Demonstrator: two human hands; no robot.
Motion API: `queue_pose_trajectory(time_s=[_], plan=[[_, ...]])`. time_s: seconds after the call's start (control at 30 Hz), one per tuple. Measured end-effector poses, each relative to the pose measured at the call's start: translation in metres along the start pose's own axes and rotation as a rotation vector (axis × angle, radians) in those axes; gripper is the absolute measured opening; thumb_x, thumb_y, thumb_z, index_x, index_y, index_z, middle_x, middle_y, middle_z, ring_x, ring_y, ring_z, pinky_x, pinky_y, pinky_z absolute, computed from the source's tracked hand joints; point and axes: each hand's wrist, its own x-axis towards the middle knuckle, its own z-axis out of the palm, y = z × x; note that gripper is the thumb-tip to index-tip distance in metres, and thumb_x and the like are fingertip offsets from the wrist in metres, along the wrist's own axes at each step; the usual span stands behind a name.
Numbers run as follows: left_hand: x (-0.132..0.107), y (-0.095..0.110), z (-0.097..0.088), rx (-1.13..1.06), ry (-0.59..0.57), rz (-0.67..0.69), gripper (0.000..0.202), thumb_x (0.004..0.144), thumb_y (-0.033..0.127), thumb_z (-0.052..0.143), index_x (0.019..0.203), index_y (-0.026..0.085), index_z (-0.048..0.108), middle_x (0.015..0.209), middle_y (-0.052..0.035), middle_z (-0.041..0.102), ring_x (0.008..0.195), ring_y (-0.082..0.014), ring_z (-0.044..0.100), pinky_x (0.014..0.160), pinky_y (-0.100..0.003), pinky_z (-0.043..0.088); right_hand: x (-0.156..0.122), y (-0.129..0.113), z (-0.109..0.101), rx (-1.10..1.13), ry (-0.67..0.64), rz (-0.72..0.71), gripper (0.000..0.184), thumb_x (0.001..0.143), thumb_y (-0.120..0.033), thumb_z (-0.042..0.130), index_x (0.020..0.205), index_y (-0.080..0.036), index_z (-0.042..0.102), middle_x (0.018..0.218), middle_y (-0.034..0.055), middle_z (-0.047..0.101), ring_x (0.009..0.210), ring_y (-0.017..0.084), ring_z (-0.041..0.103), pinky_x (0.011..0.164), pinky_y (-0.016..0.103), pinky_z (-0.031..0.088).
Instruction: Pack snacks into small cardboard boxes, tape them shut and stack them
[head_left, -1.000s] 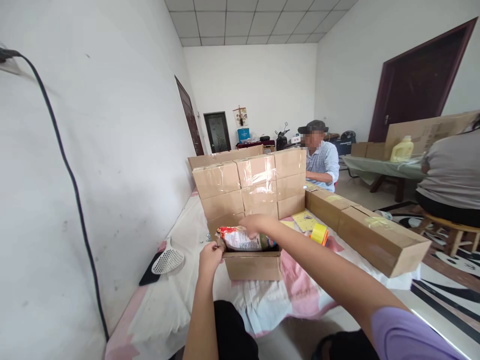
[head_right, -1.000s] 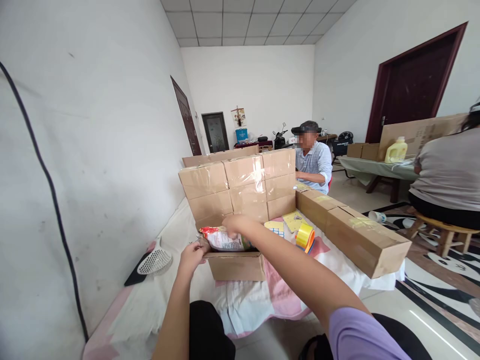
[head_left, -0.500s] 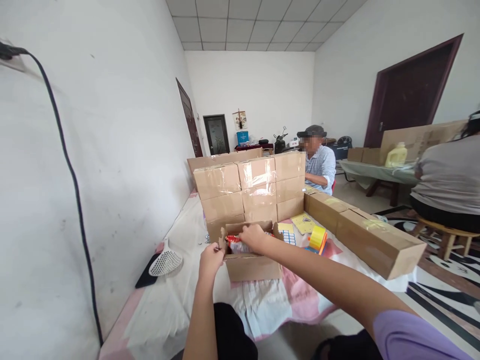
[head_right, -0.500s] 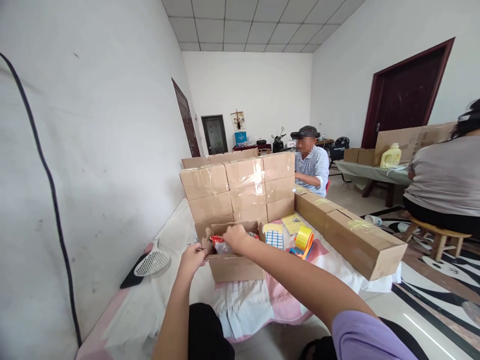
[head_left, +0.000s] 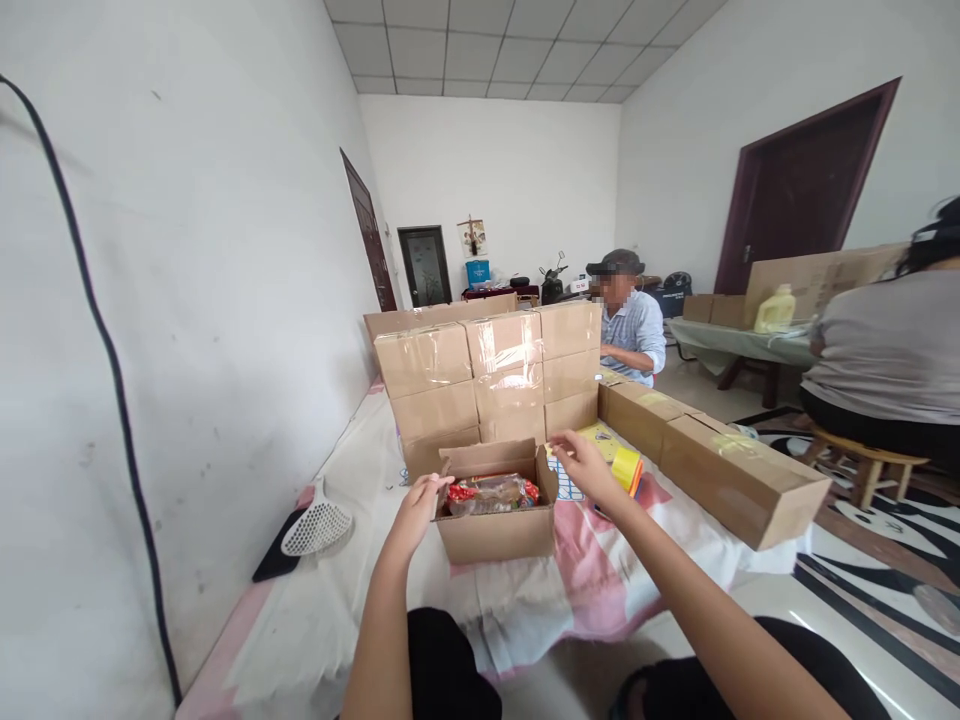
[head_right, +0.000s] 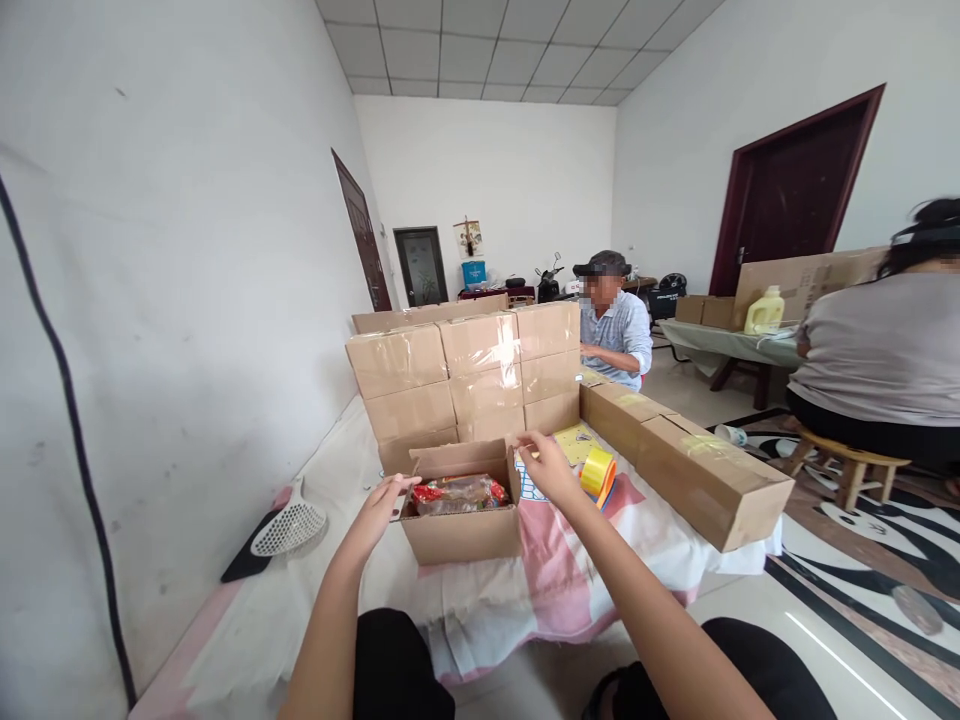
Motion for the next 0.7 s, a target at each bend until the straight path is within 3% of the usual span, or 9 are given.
queue_pose_trajectory(time_s=[0.13, 0.23, 0.3, 0.43, 0.53, 0.63, 0.7], plan=[[-0.005, 0.01, 0.002, 0.023, -0.139, -0.003, 0.062, 0.096, 0.062, 0.041, 0.132, 0.02, 0.069, 0.15, -0.0099, 0.059, 0.146, -0.0271, 0.046, 0.124, -0.043, 0.029, -0.022, 0.031, 0.016, 0.193, -0.257, -0.069, 0.037, 0.1, -0.048, 0.05, 0.112, -0.022, 0.072, 0.112, 0.011, 0.077, 0.11, 0.029, 0.071, 0.101, 0.048, 0.053], [-0.013, 0.017, 0.0, 0.112, -0.3, -0.044, 0.08, 0.082, 0.064, 0.066, 0.148, 0.022, 0.054, 0.164, -0.0094, 0.039, 0.154, -0.0308, 0.031, 0.126, -0.044, 0.024, -0.03, 0.03, 0.025, 0.131, -0.306, -0.156, 0.042, 0.103, -0.051, 0.043, 0.113, -0.024, 0.073, 0.123, 0.0104, 0.074, 0.12, 0.028, 0.066, 0.107, 0.047, 0.049], [-0.018, 0.018, -0.003, 0.141, -0.368, -0.059, 0.098, 0.07, 0.057, 0.081, 0.155, 0.023, 0.044, 0.168, -0.0095, 0.03, 0.155, -0.0328, 0.027, 0.127, -0.045, 0.024, -0.03, 0.025, 0.022, 0.103, -0.33, -0.169, 0.045, 0.105, -0.052, 0.039, 0.116, -0.024, 0.073, 0.124, 0.0099, 0.074, 0.119, 0.027, 0.067, 0.108, 0.047, 0.048], [-0.023, 0.011, -0.012, 0.062, -0.443, -0.046, 0.104, 0.069, 0.048, 0.085, 0.159, 0.028, 0.035, 0.168, -0.0073, 0.031, 0.154, -0.0312, 0.03, 0.125, -0.046, 0.029, -0.032, 0.022, 0.011, 0.093, -0.384, -0.139, 0.049, 0.102, -0.06, 0.04, 0.123, -0.027, 0.07, 0.132, 0.0082, 0.071, 0.126, 0.03, 0.063, 0.115, 0.054, 0.039], [-0.019, 0.002, -0.011, 0.026, -0.366, -0.031, 0.095, 0.074, 0.051, 0.08, 0.156, 0.025, 0.042, 0.163, -0.0112, 0.041, 0.151, -0.0319, 0.038, 0.122, -0.046, 0.035, -0.036, 0.026, 0.011, 0.228, -0.375, -0.075, 0.057, 0.1, -0.067, 0.038, 0.123, -0.027, 0.07, 0.13, 0.0088, 0.072, 0.128, 0.03, 0.061, 0.117, 0.054, 0.037], [-0.008, -0.007, 0.002, 0.033, -0.127, -0.077, 0.087, 0.078, 0.052, 0.073, 0.153, 0.017, 0.045, 0.147, -0.0175, 0.058, 0.132, -0.0322, 0.059, 0.113, -0.045, 0.045, -0.035, 0.03, 0.02, 0.439, -0.256, 0.048, 0.061, 0.099, -0.07, 0.037, 0.131, -0.026, 0.064, 0.136, 0.0098, 0.068, 0.133, 0.028, 0.057, 0.119, 0.052, 0.037], [0.0, -0.012, 0.012, 0.046, -0.013, -0.119, 0.089, 0.079, 0.048, 0.07, 0.155, 0.015, 0.039, 0.141, -0.0186, 0.059, 0.12, -0.0302, 0.065, 0.106, -0.044, 0.05, -0.026, 0.031, 0.028, 0.517, -0.143, 0.146, 0.062, 0.096, -0.071, 0.044, 0.141, -0.029, 0.055, 0.148, 0.0092, 0.058, 0.141, 0.027, 0.049, 0.122, 0.05, 0.034]])
